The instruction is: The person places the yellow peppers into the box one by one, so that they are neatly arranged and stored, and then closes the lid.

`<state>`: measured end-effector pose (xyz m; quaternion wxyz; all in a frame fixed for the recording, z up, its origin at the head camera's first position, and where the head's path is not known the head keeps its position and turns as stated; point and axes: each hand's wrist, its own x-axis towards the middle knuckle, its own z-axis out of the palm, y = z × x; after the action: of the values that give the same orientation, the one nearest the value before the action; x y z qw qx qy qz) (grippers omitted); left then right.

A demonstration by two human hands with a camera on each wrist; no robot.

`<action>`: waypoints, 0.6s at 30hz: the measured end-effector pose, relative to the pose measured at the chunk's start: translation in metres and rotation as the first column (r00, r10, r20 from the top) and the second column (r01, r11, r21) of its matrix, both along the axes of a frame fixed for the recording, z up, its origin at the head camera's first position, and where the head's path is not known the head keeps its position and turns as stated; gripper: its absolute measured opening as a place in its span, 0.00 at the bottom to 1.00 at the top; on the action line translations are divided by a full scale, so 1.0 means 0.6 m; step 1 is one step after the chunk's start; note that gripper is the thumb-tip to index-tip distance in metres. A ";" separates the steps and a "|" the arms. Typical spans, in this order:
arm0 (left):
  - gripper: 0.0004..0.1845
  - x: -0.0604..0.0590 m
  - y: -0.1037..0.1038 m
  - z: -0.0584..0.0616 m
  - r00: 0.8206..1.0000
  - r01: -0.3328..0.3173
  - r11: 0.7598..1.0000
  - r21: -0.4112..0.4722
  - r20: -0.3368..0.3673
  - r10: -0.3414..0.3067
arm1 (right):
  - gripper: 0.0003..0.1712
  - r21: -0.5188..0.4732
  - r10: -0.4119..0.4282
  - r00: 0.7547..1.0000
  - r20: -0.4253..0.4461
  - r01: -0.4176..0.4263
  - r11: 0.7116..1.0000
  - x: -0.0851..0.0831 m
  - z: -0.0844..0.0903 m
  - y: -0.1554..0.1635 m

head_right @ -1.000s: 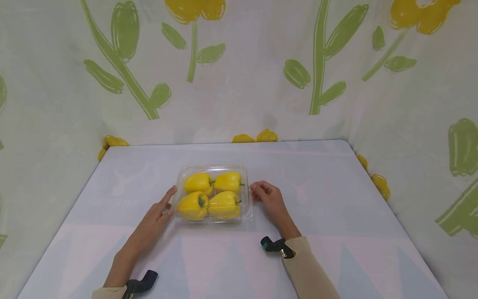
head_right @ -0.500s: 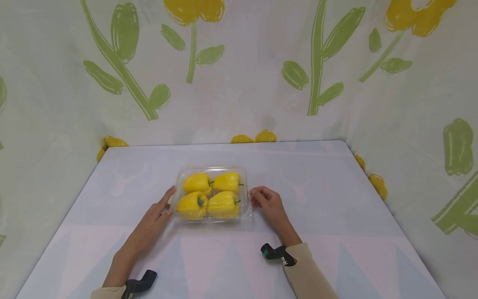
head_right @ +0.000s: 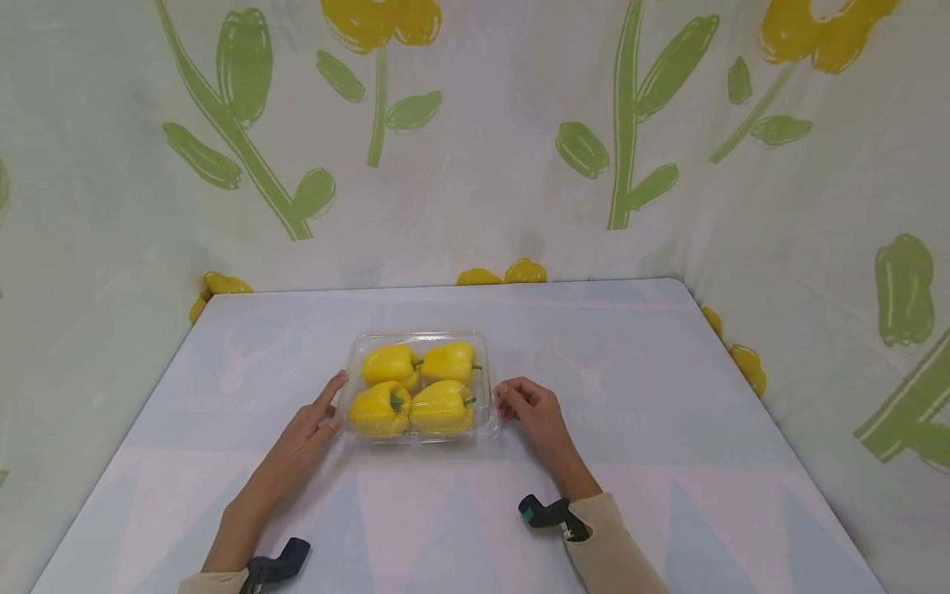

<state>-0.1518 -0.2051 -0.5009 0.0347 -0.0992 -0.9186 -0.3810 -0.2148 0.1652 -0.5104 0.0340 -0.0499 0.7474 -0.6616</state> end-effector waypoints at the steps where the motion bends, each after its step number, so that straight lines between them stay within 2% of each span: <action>1: 0.31 0.000 0.000 0.000 1.000 -0.002 1.000 -0.001 0.001 0.002 | 0.21 -0.002 -0.002 1.000 -0.003 0.002 1.000 0.001 0.000 0.000; 18: 0.31 0.000 0.002 0.002 1.000 0.002 1.000 -0.005 -0.026 -0.002 | 0.20 -0.031 -0.003 1.000 -0.003 0.003 1.000 0.024 0.003 0.000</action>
<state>-0.1521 -0.2039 -0.4995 0.0459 -0.1053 -0.9189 -0.3773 -0.2003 0.1655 -0.5084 0.0308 -0.0504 0.7372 -0.6731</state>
